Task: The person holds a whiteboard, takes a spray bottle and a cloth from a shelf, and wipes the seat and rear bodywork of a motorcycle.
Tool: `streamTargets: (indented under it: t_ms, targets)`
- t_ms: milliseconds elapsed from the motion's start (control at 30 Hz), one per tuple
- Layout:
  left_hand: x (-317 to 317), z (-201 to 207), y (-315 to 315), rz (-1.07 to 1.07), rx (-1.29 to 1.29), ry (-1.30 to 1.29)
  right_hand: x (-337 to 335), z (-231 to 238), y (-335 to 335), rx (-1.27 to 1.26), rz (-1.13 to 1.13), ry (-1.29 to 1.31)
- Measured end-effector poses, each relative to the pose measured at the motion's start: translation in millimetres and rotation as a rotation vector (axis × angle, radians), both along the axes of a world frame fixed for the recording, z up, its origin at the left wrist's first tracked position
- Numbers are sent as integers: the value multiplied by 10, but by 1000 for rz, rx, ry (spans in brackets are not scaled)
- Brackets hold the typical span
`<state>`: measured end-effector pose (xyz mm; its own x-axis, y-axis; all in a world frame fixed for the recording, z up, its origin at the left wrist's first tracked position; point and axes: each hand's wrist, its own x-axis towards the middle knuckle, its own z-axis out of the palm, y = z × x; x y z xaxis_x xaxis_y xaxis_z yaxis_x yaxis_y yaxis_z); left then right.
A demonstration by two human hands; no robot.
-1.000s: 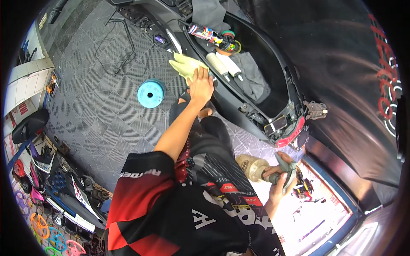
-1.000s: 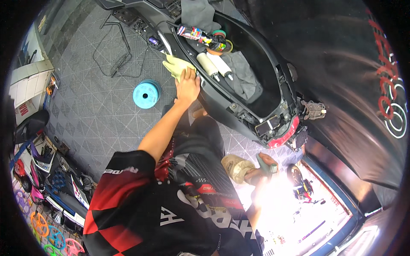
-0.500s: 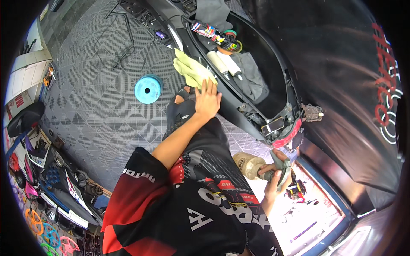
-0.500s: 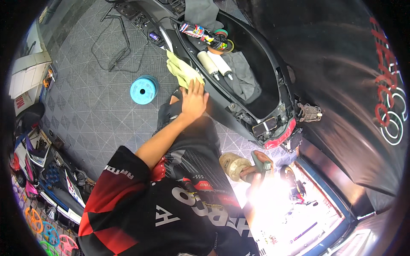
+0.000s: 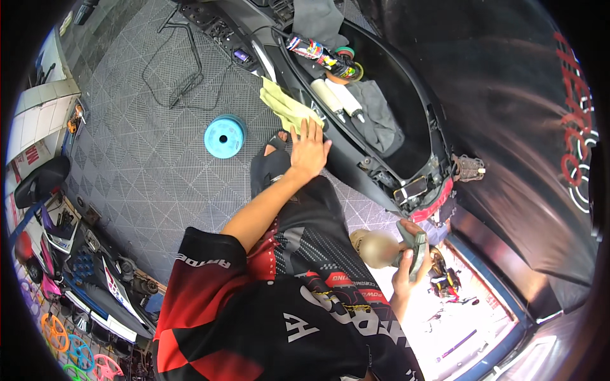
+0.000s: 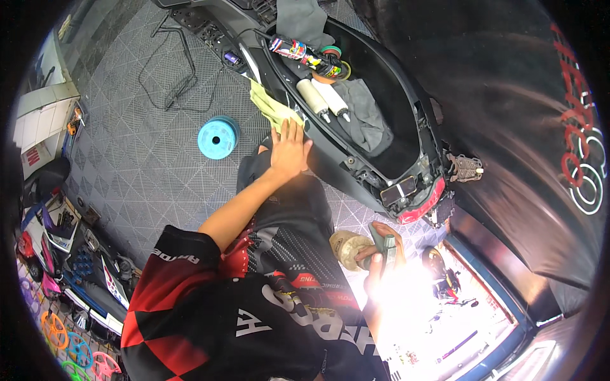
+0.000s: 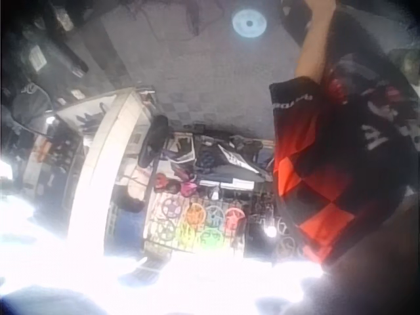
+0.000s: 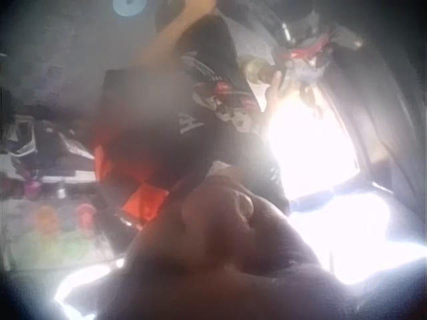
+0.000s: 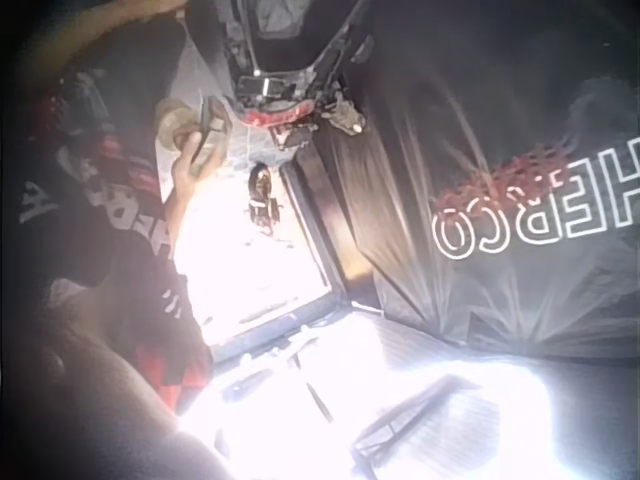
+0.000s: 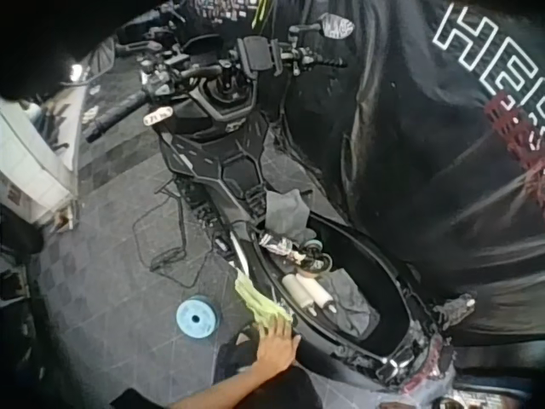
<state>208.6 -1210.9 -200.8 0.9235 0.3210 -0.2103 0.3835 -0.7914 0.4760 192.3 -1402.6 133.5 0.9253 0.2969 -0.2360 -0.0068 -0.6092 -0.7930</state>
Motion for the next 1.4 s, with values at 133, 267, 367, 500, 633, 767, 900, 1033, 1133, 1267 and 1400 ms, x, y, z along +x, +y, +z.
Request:
streamTargets:
  t_ms: [133,267,367,500,633,767,900,1033,1133,1267,1400]
  targets:
    - [470,-394,416,271,19,-56,52,-82,-119,46,160,-76]
    - [374,-215,288,270,-49,-4,-62,-82,-199,34,100,-34]
    - [-48,96,-84,-39,-45,-25,-114,26,-67,-23,28,24]
    - [-123,140,-83,-101,-20,-33,-83,36,-175,-142,142,6]
    - [478,-139,258,167,17,-25,-169,7,-215,-133,66,-9]
    - [495,-199,249,292,18,-56,-213,7,-236,-173,84,-7]
    - [47,250,-281,-6,47,-6,-330,20,-92,-148,-55,88]
    - [84,244,-212,15,12,-5,-291,-29,-124,-210,89,13]
    - [427,-113,120,156,2,-30,-382,14,40,-48,-117,63]
    - [796,-605,750,370,-83,-53,-468,-12,-46,-55,-52,50]
    - [554,-354,460,285,-24,-157,-586,-56,-231,-118,6,12]
